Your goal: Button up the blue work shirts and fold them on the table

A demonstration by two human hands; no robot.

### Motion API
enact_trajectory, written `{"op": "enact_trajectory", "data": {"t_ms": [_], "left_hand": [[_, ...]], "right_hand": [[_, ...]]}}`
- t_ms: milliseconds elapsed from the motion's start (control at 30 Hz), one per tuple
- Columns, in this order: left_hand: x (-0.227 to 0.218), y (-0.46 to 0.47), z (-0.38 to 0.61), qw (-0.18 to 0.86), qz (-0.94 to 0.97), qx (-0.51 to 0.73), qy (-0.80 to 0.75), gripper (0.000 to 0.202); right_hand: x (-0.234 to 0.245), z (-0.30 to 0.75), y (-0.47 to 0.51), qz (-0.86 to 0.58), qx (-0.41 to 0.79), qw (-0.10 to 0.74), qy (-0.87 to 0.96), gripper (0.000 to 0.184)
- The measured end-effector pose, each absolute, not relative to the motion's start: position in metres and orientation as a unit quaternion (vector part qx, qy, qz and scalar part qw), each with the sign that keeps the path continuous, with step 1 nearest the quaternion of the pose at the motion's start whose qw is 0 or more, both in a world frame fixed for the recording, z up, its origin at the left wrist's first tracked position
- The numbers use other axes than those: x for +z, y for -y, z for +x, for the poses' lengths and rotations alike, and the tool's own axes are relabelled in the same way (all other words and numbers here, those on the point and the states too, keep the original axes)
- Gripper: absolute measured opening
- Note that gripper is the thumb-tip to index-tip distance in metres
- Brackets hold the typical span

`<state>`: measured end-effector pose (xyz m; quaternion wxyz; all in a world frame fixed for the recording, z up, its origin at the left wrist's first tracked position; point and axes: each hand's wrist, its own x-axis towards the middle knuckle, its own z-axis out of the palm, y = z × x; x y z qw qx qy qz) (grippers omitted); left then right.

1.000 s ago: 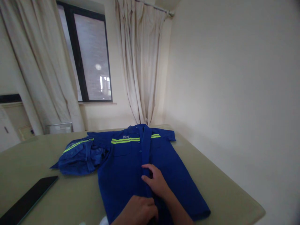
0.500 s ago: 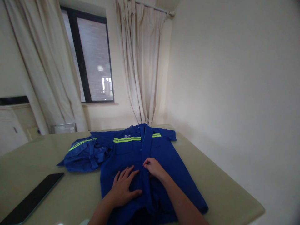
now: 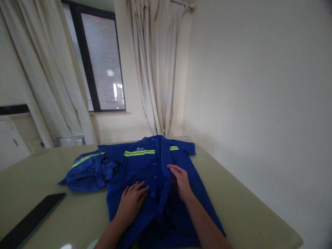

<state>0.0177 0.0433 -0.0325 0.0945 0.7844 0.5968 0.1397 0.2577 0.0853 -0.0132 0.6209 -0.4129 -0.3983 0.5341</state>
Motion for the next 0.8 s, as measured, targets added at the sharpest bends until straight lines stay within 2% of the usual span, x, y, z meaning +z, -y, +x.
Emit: {"op": "enact_trajectory", "data": {"t_ms": [67,200,300,433,467,567,667,800], "left_hand": [[-0.034,-0.044,0.016,0.095,0.789,0.163,-0.584,0.037],[-0.027,-0.040,0.018,0.098,0.794,0.264,-0.539,0.036],[-0.009,-0.027,0.026,0.162,0.802,0.324,-0.475,0.032],[0.012,-0.005,0.036,0.302,0.808,0.276,-0.424,0.031],[0.014,-0.001,0.038,0.317,0.810,0.255,-0.423,0.030],[0.014,0.007,0.040,0.304,0.828,0.208,-0.422,0.043],[0.014,0.006,0.037,0.277,0.837,0.216,-0.419,0.040],[0.015,-0.007,0.028,0.258,0.796,0.327,-0.440,0.027]], "right_hand": [[-0.004,0.262,-0.083,-0.386,0.561,0.630,0.374,0.043],[0.005,0.256,-0.073,-0.357,0.581,0.592,0.429,0.051],[0.003,0.245,-0.065,-0.323,0.605,0.552,0.475,0.058],[-0.004,0.236,-0.059,-0.283,0.653,0.484,0.510,0.071],[-0.006,0.236,-0.058,-0.281,0.659,0.462,0.523,0.077],[-0.008,0.240,-0.058,-0.293,0.647,0.402,0.578,0.089],[-0.004,0.248,-0.061,-0.317,0.589,0.395,0.630,0.084],[0.009,0.257,-0.060,-0.340,0.523,0.404,0.669,0.072]]}}
